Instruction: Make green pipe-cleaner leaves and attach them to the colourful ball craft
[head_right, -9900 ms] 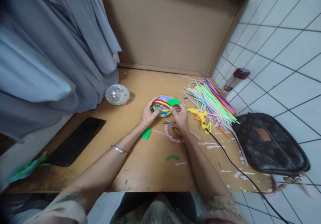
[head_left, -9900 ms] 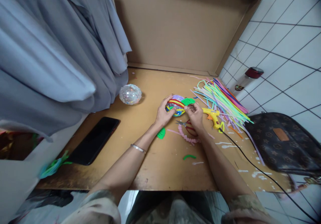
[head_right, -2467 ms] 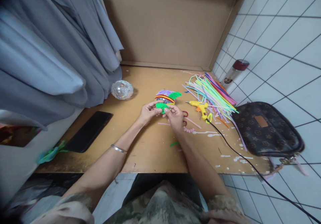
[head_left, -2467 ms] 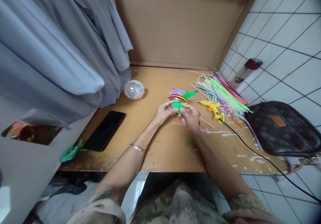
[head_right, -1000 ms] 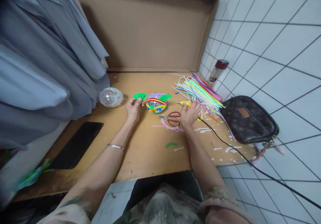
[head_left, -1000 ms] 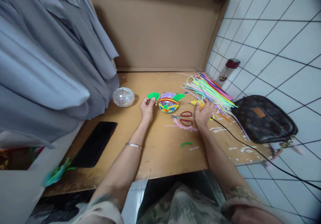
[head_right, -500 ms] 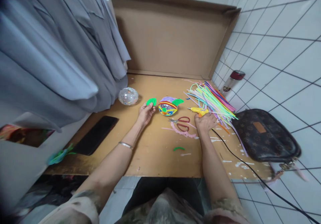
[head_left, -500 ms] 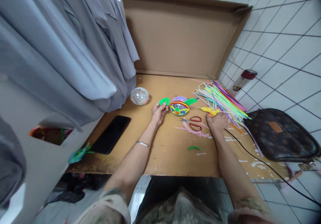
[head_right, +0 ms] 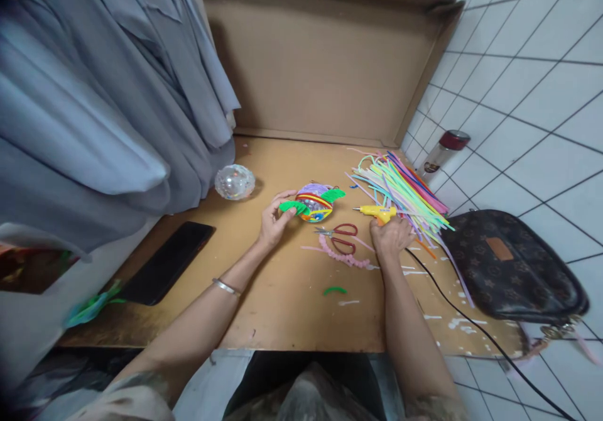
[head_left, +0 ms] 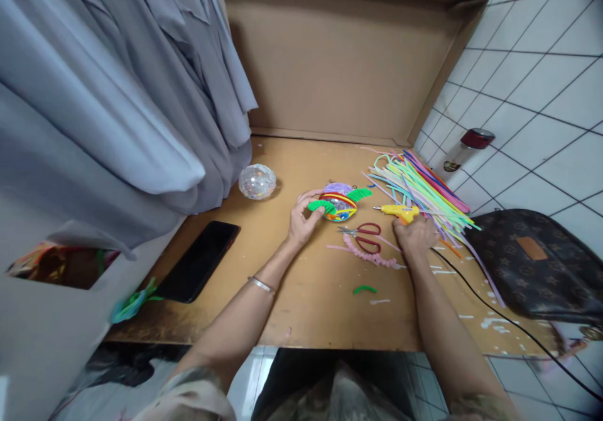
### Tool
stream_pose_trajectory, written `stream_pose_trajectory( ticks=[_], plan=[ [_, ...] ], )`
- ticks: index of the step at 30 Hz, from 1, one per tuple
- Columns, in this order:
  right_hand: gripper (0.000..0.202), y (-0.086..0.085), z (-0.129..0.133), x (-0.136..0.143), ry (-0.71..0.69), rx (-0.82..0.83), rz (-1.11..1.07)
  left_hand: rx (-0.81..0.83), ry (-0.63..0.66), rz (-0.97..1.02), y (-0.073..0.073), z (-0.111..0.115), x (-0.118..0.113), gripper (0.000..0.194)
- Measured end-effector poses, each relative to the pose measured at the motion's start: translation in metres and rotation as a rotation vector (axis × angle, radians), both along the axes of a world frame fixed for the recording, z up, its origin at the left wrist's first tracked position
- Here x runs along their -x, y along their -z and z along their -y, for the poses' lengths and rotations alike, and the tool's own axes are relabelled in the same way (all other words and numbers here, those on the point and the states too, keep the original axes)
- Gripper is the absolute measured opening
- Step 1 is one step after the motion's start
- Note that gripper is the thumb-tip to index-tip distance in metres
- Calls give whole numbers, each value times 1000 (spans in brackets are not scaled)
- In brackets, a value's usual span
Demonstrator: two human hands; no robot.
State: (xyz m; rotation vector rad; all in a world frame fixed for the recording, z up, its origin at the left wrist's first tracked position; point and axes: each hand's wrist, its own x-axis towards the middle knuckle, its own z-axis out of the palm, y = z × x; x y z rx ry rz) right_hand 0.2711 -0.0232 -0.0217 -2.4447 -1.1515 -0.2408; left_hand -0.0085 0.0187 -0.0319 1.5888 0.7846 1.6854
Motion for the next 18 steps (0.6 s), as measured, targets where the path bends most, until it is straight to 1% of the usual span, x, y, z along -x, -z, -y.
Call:
stream_pose_trajectory(
  ticks=[2,5,8,10,12,14,16,18],
  plan=[
    [59,-1,0,-2,1,-37,8,55,13,62,2,-3,3,34],
    [60,-2,0,-3,-14,-75,34,211,44,274,8,-14,7,37],
    [60,-1,-2,-3,-31,-44,43,361,33,502,15,-27,6,41],
    [59,0,-3,-2,-29,-6,37,422,16,572,16,-33,5,44],
    [59,1,-4,-2,-22,24,33,427,7,599,15,-36,3,44],
    [58,2,-5,-2,-17,36,35,381,12,586,10,-33,0,41],
    [57,2,-5,-2,-13,31,42,315,31,500,4,-26,-2,39],
    [57,3,-6,-3,-11,17,50,231,39,352,-3,-16,-4,37]
  ],
)
